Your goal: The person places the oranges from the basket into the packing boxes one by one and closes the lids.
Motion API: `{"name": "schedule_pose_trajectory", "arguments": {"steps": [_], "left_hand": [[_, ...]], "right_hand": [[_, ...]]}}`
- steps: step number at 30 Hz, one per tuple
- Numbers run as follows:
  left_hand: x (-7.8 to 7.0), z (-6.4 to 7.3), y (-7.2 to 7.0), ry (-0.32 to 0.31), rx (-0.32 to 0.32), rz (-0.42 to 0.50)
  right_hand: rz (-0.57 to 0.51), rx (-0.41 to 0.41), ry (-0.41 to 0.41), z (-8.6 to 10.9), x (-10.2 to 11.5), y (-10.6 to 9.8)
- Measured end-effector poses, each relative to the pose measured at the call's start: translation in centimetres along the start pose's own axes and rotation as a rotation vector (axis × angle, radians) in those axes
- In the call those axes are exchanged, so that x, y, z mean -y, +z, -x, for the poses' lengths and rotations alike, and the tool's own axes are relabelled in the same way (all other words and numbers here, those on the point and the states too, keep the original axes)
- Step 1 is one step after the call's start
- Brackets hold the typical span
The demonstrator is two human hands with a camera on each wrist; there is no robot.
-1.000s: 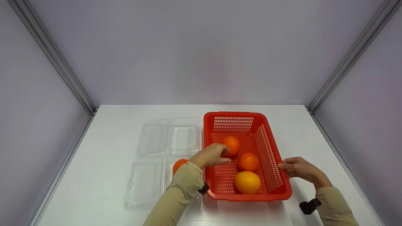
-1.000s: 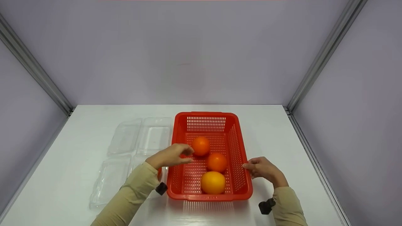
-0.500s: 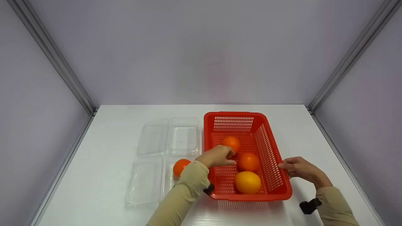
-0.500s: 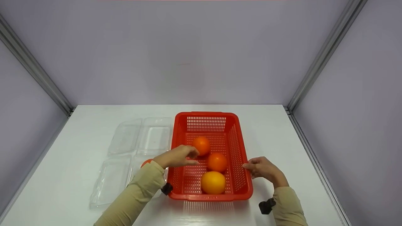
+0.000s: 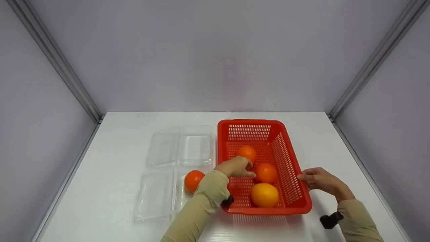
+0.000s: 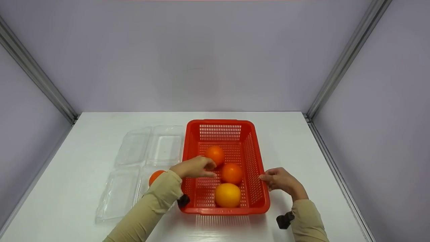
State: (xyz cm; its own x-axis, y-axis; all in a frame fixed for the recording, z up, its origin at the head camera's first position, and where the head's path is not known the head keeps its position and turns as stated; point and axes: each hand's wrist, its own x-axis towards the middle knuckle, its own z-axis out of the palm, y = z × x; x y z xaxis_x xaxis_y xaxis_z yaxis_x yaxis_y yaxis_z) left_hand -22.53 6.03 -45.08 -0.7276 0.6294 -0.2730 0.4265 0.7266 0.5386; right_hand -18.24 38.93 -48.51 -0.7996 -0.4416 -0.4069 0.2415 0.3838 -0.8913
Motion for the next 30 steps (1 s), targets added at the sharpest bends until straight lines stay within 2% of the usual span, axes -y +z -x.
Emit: {"name": "schedule_pose_trajectory", "arguments": {"steps": [6,14,22,26,30], "left_hand": [[-0.1,-0.7,0.2,-0.003,0.022,0.004],[-0.3,-1.4,0.8,-0.038,0.090,0.041],[-0.5,-2.0,1.4,-0.035,0.141,-0.050],[-0.4,-2.1,1.6,-0.048,0.159,-0.013],[-0.4,-2.3,1.9,-0.094,0.194,0.021]], "right_hand": [[0.009,-0.005,0.003,0.1,0.1,0.0],[0.022,-0.025,0.029,0.1,0.1,0.0],[0.026,-0.027,0.021,0.0,0.1,0.0],[0.014,-0.022,0.017,0.0,0.0,0.0],[0.007,-0.019,0.017,0.0,0.0,0.0]]}}
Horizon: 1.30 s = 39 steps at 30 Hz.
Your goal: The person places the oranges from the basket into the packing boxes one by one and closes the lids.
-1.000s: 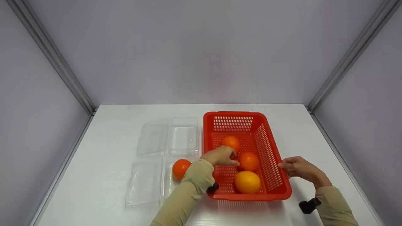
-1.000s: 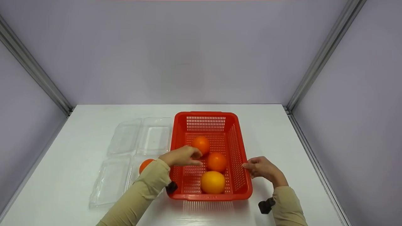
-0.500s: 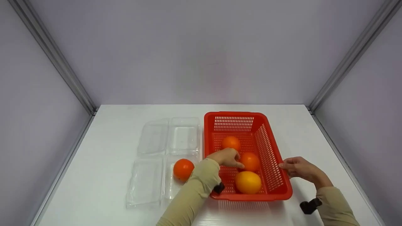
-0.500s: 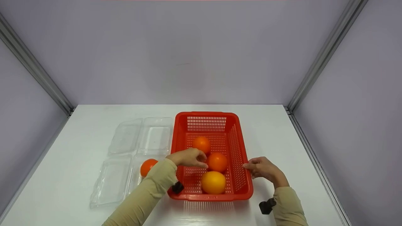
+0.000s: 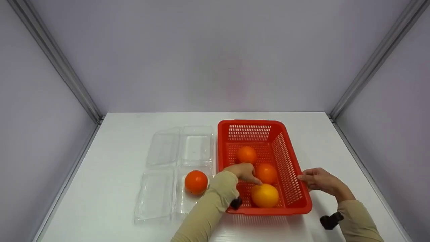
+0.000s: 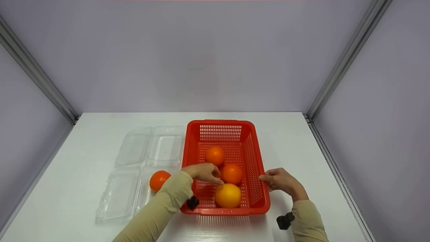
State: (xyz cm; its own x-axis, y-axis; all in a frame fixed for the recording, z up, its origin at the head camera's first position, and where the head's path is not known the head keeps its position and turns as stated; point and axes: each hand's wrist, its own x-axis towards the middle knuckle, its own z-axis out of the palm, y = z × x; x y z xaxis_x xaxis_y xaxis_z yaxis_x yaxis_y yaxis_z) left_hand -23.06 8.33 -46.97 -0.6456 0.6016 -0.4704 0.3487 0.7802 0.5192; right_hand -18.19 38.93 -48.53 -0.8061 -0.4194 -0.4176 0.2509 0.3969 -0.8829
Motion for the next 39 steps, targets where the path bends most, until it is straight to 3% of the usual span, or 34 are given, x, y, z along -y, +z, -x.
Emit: {"name": "schedule_pose_trajectory", "arguments": {"steps": [5,14,28,39], "left_hand": [[0.0,-0.7,0.4,-0.048,0.059,0.002],[-0.6,0.1,0.5,-0.027,0.073,-0.056],[0.4,-1.3,0.8,-0.018,0.211,0.061],[0.2,-1.3,0.9,0.015,0.228,0.100]], "right_hand": [[0.003,0.002,-0.005,0.0,0.0,0.0],[-0.010,0.027,-0.024,0.1,0.1,0.0],[-0.009,0.029,-0.015,0.0,0.1,0.0],[0.007,0.003,0.002,0.1,0.2,0.0]]}}
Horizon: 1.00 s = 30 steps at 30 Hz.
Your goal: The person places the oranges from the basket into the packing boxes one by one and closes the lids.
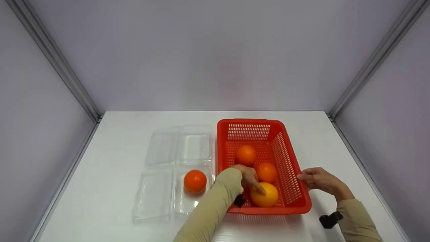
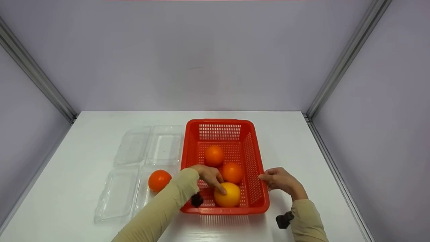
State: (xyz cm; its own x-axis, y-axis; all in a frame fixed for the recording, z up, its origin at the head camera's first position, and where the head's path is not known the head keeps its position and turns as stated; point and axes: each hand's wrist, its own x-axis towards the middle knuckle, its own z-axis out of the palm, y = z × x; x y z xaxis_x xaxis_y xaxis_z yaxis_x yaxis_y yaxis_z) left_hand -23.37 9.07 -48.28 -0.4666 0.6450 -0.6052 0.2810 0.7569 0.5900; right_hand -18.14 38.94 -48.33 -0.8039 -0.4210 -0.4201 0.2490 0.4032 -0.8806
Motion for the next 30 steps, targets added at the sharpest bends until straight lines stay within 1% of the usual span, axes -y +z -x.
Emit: {"name": "schedule_pose_trajectory", "arguments": {"steps": [3,8,12,17,20,21,23,28,30], "left_hand": [[-0.1,0.0,-0.1,0.000,0.001,-0.004],[-0.2,0.4,-0.3,-0.033,0.006,-0.019],[-0.3,0.6,-0.4,-0.050,0.004,-0.045],[-0.6,0.7,-0.4,-0.065,0.002,-0.046],[-1.0,0.8,-0.3,-0.071,0.003,-0.101],[-1.2,0.8,-0.3,-0.073,0.003,-0.129],[-1.5,0.9,-0.2,-0.070,-0.005,-0.217],[-2.5,1.0,0.1,-0.111,-0.025,-0.351],[-2.8,1.0,0.1,-0.128,-0.026,-0.372]], "right_hand": [[-0.003,-0.003,0.000,0.0,0.0,0.0],[0.010,0.004,-0.006,-0.1,0.1,0.0],[0.012,-0.001,0.000,-0.1,0.1,0.0],[0.013,-0.008,0.007,0.0,0.1,0.0],[0.010,-0.010,0.010,0.0,0.1,-0.1],[0.008,-0.011,0.011,0.0,0.1,-0.1],[0.002,-0.009,0.010,0.0,0.1,-0.1],[-0.005,-0.003,0.003,0.0,0.1,0.0],[-0.004,0.002,-0.002,0.0,0.1,0.0]]}}
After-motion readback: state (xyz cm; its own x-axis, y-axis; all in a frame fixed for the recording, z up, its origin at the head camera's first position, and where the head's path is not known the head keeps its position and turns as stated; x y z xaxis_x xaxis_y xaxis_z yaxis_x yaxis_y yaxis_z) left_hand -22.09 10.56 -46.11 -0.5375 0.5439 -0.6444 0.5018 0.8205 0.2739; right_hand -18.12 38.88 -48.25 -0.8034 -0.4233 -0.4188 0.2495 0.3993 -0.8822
